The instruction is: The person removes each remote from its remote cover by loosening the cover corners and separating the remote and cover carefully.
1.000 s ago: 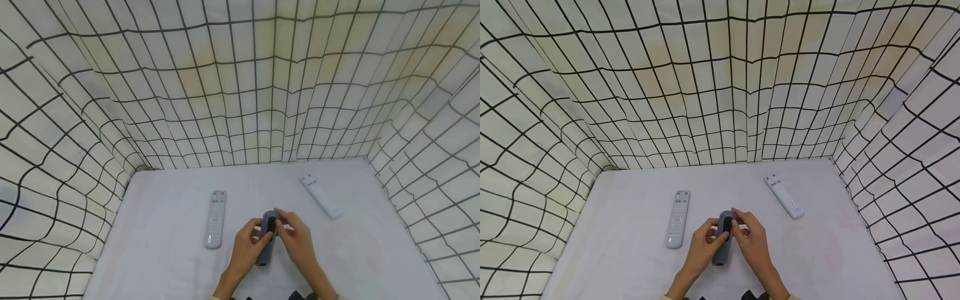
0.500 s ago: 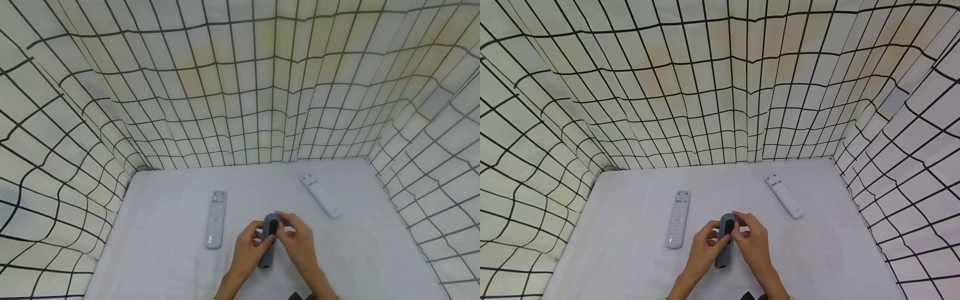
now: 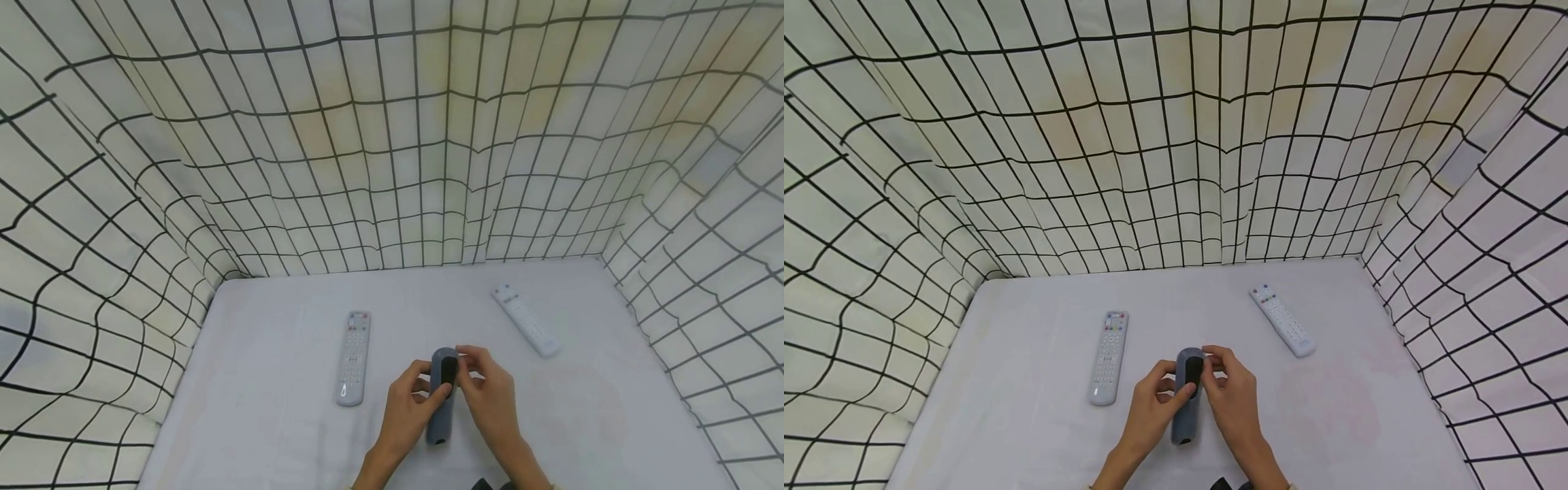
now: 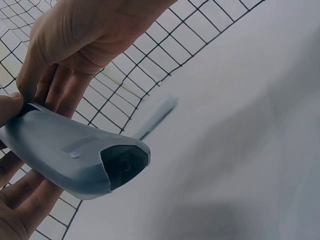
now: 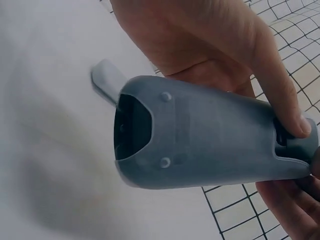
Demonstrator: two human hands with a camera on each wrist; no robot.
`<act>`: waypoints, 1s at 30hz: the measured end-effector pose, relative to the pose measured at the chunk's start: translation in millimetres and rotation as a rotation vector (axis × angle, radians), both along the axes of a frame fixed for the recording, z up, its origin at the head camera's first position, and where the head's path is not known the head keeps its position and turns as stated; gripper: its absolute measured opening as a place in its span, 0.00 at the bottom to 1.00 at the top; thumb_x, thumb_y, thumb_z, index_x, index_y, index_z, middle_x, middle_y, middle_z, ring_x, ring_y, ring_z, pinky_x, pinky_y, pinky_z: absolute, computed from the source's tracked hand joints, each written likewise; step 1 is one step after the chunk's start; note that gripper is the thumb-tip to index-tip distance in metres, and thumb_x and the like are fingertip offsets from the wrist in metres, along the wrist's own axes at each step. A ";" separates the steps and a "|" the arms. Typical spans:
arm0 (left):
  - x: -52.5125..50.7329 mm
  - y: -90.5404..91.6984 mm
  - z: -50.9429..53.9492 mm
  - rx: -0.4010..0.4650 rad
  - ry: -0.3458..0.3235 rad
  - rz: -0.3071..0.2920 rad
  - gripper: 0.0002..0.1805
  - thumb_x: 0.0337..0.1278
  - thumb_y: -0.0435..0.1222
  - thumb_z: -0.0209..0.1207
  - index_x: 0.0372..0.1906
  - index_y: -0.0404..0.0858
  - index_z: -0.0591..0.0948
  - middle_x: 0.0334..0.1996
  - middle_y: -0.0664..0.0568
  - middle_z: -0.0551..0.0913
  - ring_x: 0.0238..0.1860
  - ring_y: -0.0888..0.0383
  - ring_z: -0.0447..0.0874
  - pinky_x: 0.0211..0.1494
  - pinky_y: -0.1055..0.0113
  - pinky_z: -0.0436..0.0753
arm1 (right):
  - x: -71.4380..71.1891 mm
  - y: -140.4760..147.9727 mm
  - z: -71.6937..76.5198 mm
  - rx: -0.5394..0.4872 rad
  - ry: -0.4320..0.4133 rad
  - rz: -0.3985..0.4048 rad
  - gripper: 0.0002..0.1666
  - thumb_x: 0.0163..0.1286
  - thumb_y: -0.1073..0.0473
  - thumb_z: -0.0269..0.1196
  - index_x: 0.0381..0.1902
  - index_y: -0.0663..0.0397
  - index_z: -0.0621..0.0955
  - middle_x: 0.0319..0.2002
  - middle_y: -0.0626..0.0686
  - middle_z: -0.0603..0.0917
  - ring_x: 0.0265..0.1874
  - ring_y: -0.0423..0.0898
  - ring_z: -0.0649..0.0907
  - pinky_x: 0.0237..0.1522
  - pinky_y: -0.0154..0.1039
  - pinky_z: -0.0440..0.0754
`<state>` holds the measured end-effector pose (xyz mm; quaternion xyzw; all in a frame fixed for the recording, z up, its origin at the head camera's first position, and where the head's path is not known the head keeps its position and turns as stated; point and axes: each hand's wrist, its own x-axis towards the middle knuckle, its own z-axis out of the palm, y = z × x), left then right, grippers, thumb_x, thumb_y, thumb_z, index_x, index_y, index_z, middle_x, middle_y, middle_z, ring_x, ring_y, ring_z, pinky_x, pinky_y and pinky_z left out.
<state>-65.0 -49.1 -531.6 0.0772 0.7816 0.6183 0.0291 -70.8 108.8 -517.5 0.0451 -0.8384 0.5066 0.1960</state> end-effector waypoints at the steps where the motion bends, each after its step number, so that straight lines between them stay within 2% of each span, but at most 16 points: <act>1: -0.1 0.2 -0.1 0.007 -0.004 0.003 0.16 0.67 0.49 0.68 0.54 0.50 0.81 0.52 0.54 0.87 0.37 0.67 0.87 0.37 0.70 0.88 | 0.4 -0.5 0.1 -0.006 -0.008 -0.006 0.14 0.68 0.72 0.69 0.49 0.55 0.83 0.37 0.50 0.91 0.35 0.40 0.90 0.34 0.25 0.86; 4: 0.0 0.4 -0.3 0.015 -0.011 0.008 0.16 0.67 0.48 0.68 0.55 0.50 0.81 0.52 0.54 0.86 0.37 0.67 0.88 0.36 0.70 0.88 | 1.3 -1.8 0.6 0.016 0.000 -0.028 0.12 0.69 0.71 0.69 0.47 0.55 0.82 0.36 0.52 0.91 0.34 0.42 0.91 0.33 0.25 0.86; 9: -0.4 0.6 -0.3 0.013 -0.012 0.003 0.17 0.67 0.49 0.68 0.55 0.50 0.82 0.52 0.54 0.87 0.37 0.67 0.88 0.37 0.70 0.88 | 0.7 -1.3 0.3 0.159 0.082 -0.064 0.13 0.65 0.74 0.70 0.44 0.58 0.81 0.35 0.53 0.91 0.33 0.43 0.89 0.30 0.27 0.85; 11: -0.4 0.5 0.1 0.008 -0.010 -0.001 0.17 0.67 0.50 0.68 0.55 0.50 0.82 0.51 0.54 0.87 0.37 0.67 0.88 0.37 0.70 0.88 | 0.0 -0.1 -0.1 0.185 0.101 -0.064 0.14 0.63 0.75 0.70 0.43 0.58 0.81 0.35 0.53 0.90 0.33 0.43 0.89 0.31 0.26 0.84; 20: -0.7 -3.8 0.2 -0.039 0.012 -0.046 0.18 0.68 0.51 0.66 0.57 0.49 0.82 0.51 0.54 0.89 0.36 0.68 0.87 0.37 0.71 0.87 | -2.0 5.0 -5.2 0.130 0.104 -0.024 0.12 0.63 0.77 0.65 0.41 0.60 0.79 0.34 0.56 0.90 0.32 0.45 0.89 0.32 0.20 0.82; 25: -0.5 -8.1 -2.3 0.002 -0.047 -0.091 0.18 0.70 0.49 0.65 0.58 0.47 0.82 0.51 0.50 0.89 0.37 0.67 0.88 0.40 0.71 0.88 | -2.8 6.7 -5.7 0.075 0.055 -0.012 0.15 0.63 0.77 0.66 0.41 0.56 0.79 0.33 0.51 0.88 0.32 0.38 0.87 0.29 0.23 0.83; 27: -0.6 -10.7 -3.2 0.029 -0.076 -0.113 0.18 0.70 0.46 0.65 0.58 0.46 0.82 0.52 0.49 0.89 0.39 0.66 0.89 0.43 0.72 0.88 | -2.4 7.1 -3.6 0.035 0.000 0.008 0.15 0.63 0.77 0.66 0.41 0.55 0.80 0.33 0.51 0.88 0.33 0.38 0.87 0.29 0.25 0.84; 30: -0.4 -14.7 -3.1 0.065 -0.107 -0.143 0.17 0.70 0.42 0.65 0.59 0.43 0.81 0.51 0.45 0.89 0.42 0.65 0.90 0.46 0.72 0.88 | -1.1 7.5 0.3 -0.038 -0.103 0.043 0.13 0.67 0.76 0.66 0.42 0.55 0.80 0.34 0.52 0.88 0.35 0.43 0.90 0.31 0.29 0.87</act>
